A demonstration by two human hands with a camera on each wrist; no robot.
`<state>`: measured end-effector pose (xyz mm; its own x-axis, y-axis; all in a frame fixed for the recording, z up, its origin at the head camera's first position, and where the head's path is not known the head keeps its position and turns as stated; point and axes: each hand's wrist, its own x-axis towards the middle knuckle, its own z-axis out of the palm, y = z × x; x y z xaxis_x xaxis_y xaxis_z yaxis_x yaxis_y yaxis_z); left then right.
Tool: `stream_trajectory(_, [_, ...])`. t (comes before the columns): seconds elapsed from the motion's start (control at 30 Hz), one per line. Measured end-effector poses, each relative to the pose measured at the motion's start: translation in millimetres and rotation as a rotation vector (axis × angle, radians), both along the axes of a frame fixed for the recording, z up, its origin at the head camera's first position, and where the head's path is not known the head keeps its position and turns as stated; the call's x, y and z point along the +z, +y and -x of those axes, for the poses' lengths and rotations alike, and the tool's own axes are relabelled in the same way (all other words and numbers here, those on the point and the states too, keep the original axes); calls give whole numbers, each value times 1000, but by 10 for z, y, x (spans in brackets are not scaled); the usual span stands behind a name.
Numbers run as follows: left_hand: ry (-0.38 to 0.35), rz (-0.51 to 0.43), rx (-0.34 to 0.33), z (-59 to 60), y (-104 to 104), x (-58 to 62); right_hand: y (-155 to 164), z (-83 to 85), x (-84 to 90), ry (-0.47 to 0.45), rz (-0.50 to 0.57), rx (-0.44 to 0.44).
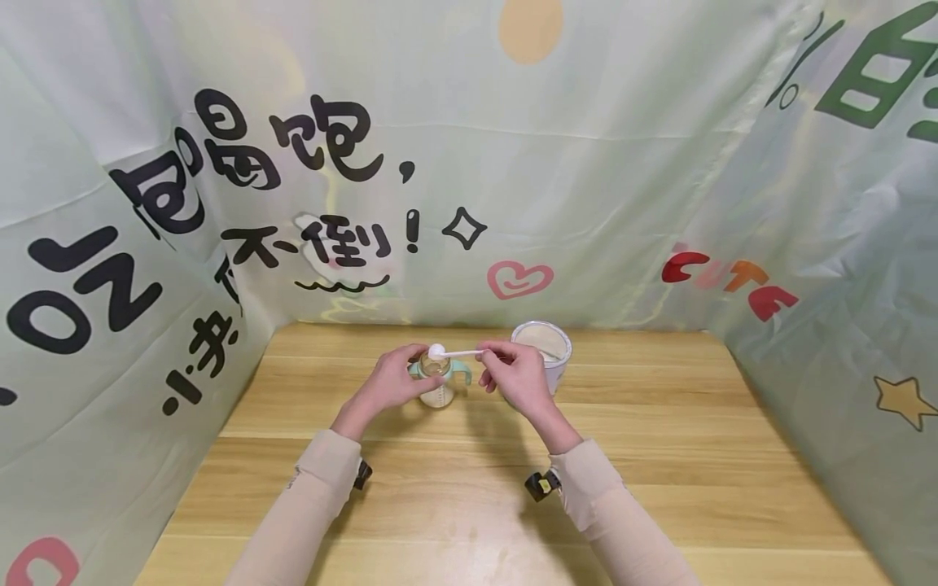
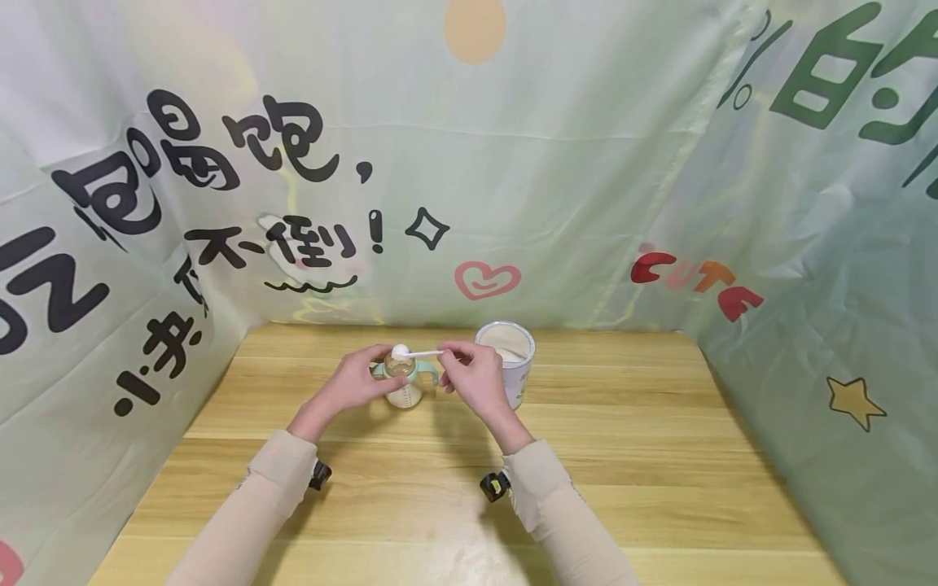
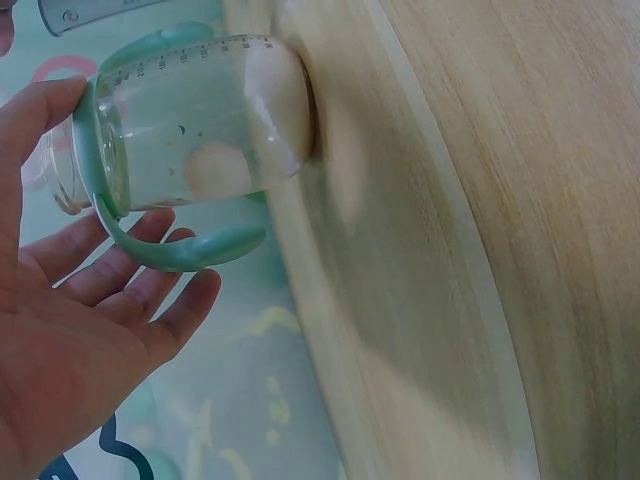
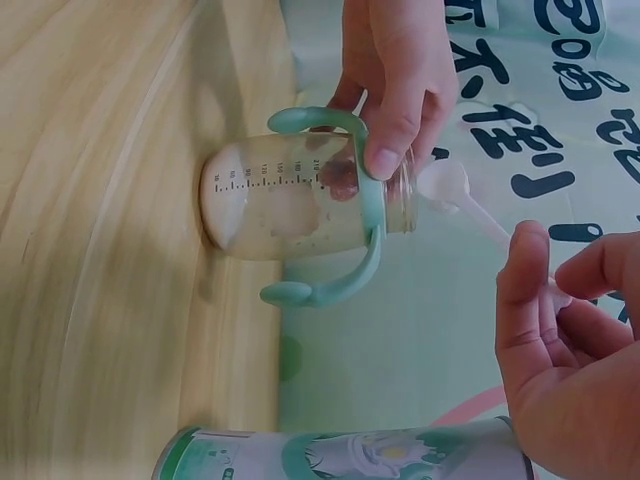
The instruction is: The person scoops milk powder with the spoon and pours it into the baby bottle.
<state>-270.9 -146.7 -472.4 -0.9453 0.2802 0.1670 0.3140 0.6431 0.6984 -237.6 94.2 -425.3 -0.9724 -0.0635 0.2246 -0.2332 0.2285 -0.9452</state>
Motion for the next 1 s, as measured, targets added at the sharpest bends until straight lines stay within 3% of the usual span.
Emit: stream_trajectory(1.0, [17,12,3,-12,12,18,18,-4,-61,-44,-127,-23])
